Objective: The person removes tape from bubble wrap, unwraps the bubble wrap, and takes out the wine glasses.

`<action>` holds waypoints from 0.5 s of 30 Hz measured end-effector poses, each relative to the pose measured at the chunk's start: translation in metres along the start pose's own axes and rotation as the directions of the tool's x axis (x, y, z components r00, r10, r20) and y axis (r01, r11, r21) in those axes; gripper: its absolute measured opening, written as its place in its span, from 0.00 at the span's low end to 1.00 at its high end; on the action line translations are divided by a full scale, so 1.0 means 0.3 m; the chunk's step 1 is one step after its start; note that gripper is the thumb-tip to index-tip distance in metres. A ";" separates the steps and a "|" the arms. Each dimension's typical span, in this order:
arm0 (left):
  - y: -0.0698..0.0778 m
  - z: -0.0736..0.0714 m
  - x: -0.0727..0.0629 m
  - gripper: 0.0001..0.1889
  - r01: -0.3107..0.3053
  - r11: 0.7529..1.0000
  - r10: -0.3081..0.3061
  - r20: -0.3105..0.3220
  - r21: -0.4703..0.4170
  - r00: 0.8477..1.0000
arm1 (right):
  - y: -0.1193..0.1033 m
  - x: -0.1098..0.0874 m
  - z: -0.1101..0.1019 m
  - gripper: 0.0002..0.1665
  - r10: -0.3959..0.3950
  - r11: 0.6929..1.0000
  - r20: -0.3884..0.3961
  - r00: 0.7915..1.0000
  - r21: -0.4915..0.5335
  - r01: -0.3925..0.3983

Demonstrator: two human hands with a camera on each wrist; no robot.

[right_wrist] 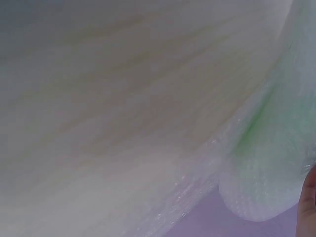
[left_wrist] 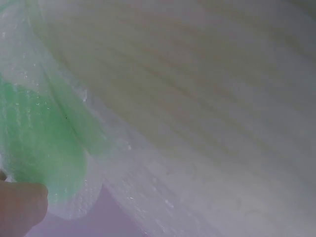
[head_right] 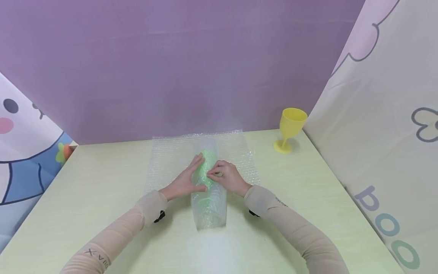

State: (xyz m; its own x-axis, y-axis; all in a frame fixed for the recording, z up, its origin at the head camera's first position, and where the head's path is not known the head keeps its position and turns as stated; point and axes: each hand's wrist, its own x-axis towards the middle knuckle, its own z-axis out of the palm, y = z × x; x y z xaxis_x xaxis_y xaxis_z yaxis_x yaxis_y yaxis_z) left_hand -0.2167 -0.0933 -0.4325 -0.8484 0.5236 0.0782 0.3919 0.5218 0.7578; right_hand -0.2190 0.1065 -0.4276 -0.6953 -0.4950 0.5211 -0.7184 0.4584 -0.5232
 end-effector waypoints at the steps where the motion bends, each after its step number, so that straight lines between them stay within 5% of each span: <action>1: 0.000 0.000 -0.001 0.54 0.003 1.000 -0.003 0.001 -0.002 1.000 | -0.001 0.000 0.000 0.05 -0.006 1.000 -0.001 1.000 -0.006 0.006; 15: -0.006 0.000 0.001 0.54 -0.002 1.000 0.002 0.003 -0.030 1.000 | 0.004 -0.003 -0.001 0.04 -0.045 0.999 0.020 0.999 -0.027 0.046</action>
State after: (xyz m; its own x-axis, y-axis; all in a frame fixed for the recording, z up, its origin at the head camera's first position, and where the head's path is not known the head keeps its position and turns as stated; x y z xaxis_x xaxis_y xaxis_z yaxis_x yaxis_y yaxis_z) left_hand -0.2178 -0.0940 -0.4340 -0.8466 0.5265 0.0782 0.3827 0.4999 0.7769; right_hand -0.2192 0.1078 -0.4284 -0.6616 -0.5296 0.5308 -0.7497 0.4549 -0.4806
